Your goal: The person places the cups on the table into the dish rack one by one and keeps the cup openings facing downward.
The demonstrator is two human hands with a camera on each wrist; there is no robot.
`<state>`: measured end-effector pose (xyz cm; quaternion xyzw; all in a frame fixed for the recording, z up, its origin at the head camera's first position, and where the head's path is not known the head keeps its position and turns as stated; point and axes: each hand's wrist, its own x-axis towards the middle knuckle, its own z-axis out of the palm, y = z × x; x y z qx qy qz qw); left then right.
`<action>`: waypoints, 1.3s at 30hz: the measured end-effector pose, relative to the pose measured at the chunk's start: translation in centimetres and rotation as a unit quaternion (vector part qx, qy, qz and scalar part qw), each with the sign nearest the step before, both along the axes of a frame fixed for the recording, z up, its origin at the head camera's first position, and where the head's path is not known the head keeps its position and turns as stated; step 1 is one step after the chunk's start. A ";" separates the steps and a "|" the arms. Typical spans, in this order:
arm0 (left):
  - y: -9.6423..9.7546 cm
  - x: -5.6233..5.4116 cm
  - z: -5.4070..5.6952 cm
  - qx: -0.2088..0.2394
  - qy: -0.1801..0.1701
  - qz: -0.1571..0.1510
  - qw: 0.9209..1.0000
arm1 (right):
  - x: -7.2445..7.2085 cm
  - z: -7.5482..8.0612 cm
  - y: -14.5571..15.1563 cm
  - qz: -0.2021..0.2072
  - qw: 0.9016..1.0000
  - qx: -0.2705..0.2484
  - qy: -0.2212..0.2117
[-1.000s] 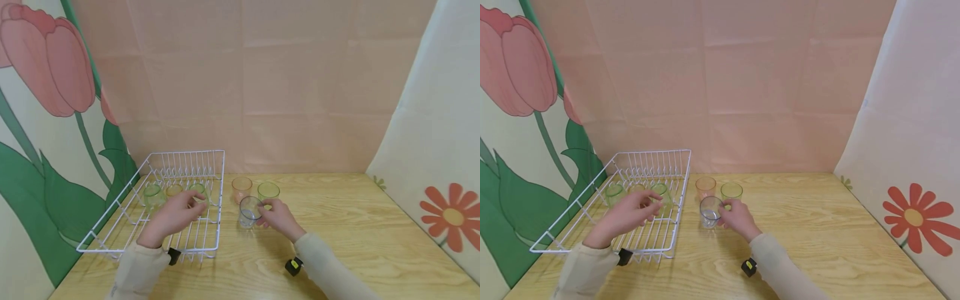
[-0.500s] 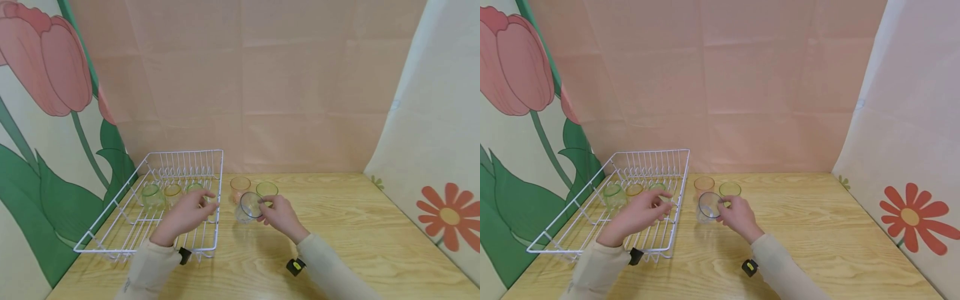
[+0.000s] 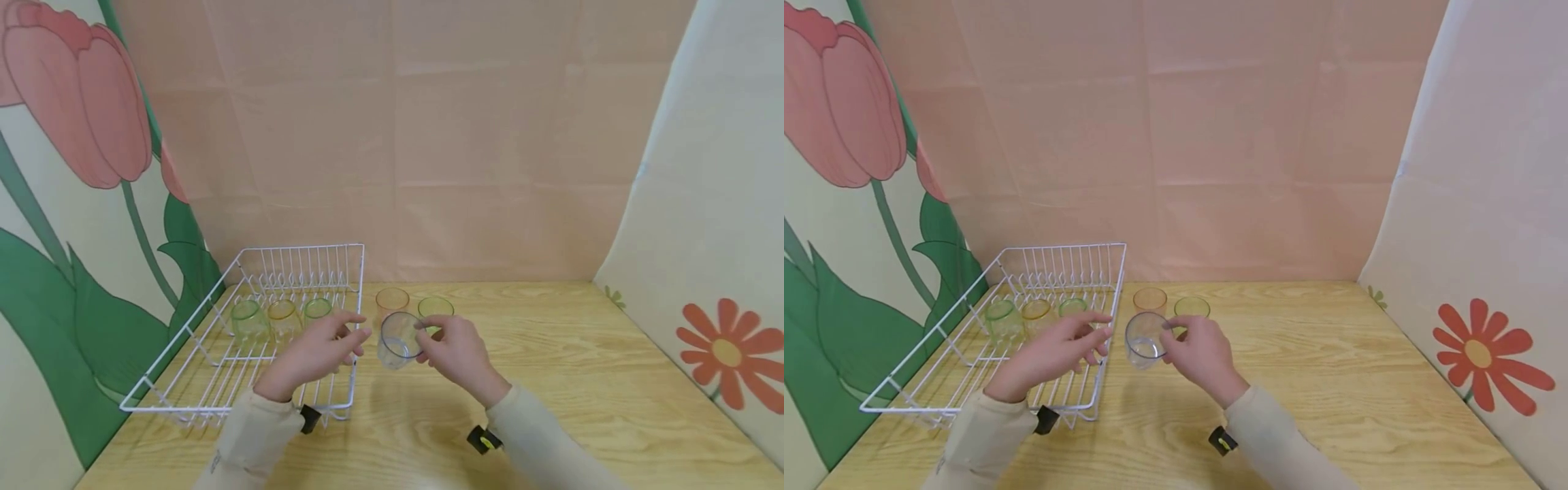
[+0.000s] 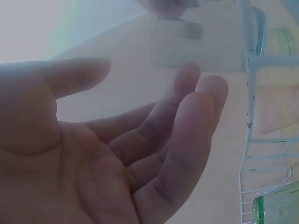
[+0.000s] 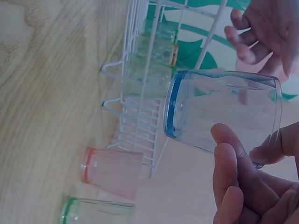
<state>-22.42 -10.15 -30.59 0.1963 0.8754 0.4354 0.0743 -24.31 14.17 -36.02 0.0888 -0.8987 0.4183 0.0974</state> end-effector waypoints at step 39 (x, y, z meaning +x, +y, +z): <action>0.6 0.3 -1.1 -0.012 0.026 -0.057 0.998 | 0.4 1.0 0.0 0.058 0.989 -0.109 -0.077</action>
